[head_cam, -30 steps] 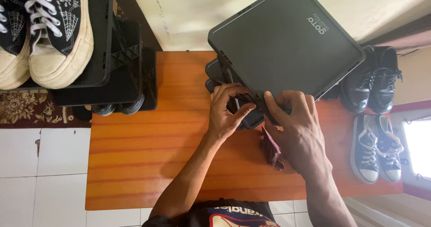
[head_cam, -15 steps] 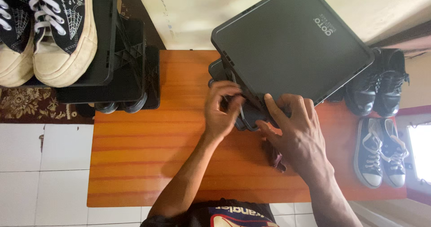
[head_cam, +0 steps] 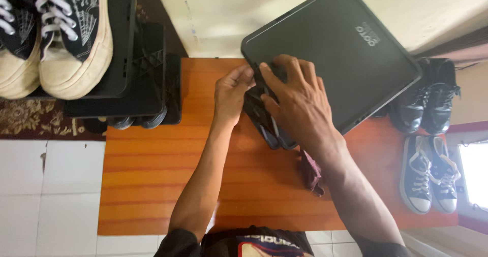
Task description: The person wipes a black plastic shoe rack component with a purple cloth. They then wipe a black shoe rack tray and place it on top of the assembled rack. Finally, they wipe a black high-heeled shoe and place it on the rack.
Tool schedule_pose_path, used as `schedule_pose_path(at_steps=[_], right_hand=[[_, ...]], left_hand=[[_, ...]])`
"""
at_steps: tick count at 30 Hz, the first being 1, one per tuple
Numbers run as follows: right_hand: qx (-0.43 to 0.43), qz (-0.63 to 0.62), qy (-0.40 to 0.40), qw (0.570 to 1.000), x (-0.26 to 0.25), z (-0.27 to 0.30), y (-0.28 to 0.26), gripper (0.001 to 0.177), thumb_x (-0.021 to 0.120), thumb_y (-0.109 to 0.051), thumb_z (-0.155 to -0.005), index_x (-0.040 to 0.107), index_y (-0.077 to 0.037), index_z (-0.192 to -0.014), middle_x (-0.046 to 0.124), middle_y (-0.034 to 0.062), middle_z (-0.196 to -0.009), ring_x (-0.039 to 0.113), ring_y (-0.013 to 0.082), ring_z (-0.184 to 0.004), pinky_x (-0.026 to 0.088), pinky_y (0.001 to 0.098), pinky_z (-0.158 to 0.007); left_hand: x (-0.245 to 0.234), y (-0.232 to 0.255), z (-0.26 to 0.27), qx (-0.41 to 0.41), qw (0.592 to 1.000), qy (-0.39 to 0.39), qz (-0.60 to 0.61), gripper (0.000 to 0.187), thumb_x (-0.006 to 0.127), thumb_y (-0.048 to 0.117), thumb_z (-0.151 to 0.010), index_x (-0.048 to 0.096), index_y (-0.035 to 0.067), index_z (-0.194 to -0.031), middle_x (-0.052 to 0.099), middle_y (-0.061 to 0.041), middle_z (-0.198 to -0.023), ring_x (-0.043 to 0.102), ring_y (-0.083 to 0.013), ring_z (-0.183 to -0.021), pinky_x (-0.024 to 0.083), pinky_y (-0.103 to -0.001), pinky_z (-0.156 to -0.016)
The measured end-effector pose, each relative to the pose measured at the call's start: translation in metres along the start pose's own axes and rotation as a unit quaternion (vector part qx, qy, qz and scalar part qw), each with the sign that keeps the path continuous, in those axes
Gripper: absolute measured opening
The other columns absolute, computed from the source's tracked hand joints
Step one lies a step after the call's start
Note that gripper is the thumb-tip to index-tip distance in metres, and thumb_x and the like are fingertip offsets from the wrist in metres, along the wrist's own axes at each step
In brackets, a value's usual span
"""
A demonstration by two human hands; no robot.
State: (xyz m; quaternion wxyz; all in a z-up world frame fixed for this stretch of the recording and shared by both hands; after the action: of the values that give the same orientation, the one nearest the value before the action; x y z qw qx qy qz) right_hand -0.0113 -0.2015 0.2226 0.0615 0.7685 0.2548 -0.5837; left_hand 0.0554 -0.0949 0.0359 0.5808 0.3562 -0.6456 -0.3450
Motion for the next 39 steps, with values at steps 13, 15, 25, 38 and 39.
schedule_pose_path(at_steps=[13,15,25,38,39], right_hand=[[0.008,-0.002,-0.032,0.999,0.000,-0.006,-0.003,0.063,0.084,-0.029,-0.076,0.065,-0.013,-0.134,0.053,0.0123,-0.134,0.049,0.0340,-0.125,0.046,0.0492,-0.096],[-0.013,-0.024,-0.025,0.999,-0.006,-0.002,-0.003,0.066,0.085,-0.033,-0.076,0.066,-0.010,-0.135,0.054,0.0139,-0.136,0.050,0.0354,-0.125,0.046,0.0498,-0.096],[0.117,-0.153,0.146,0.970,-0.063,0.029,0.182,0.025,0.070,-0.019,-0.107,0.072,-0.006,-0.128,0.067,0.0148,-0.125,0.066,0.0251,-0.112,0.052,0.0347,-0.096],[0.306,-0.241,-0.215,0.896,0.026,-0.038,0.251,0.049,0.062,-0.047,-0.097,0.076,-0.002,-0.107,0.072,0.0087,-0.095,0.062,0.0170,-0.084,0.048,0.0361,-0.075],[0.300,-0.251,-0.198,0.899,0.024,-0.035,0.249,0.048,0.060,-0.048,-0.098,0.075,-0.005,-0.111,0.072,0.0057,-0.096,0.063,0.0145,-0.085,0.048,0.0328,-0.076]], left_hand=[[0.029,0.024,0.000,-0.015,0.999,0.040,-0.002,0.034,0.058,0.031,-0.106,0.064,0.003,-0.123,0.071,-0.007,-0.108,0.066,-0.0104,-0.093,0.056,-0.026,-0.080],[0.028,0.030,-0.004,-0.012,1.000,0.010,0.011,0.034,0.058,0.033,-0.107,0.064,0.003,-0.124,0.071,-0.006,-0.109,0.066,-0.0104,-0.094,0.056,-0.026,-0.080],[-0.015,0.049,-0.061,-0.092,0.985,-0.027,-0.147,0.028,0.053,0.022,-0.100,0.070,0.000,-0.106,0.068,-0.008,-0.090,0.062,-0.0140,-0.075,0.052,-0.028,-0.066],[-0.017,0.055,-0.067,-0.096,0.988,-0.075,-0.097,0.033,0.056,0.023,-0.101,0.066,-0.005,-0.116,0.070,-0.009,-0.104,0.066,-0.0140,-0.093,0.057,-0.027,-0.083],[-0.016,0.055,-0.069,-0.100,0.988,-0.073,-0.096,0.036,0.056,0.024,-0.100,0.066,-0.005,-0.118,0.070,-0.009,-0.105,0.066,-0.0136,-0.094,0.056,-0.026,-0.084]])
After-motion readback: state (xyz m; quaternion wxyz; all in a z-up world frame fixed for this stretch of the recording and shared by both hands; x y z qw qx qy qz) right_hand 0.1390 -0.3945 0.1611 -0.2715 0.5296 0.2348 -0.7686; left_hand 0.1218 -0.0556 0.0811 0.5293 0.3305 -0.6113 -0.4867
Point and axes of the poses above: each hand's wrist, its own z-axis away from the middle knuckle, its own x-axis out of the palm, y = z × x, the point moved 8 cm from there along -z, towards the middle knuckle
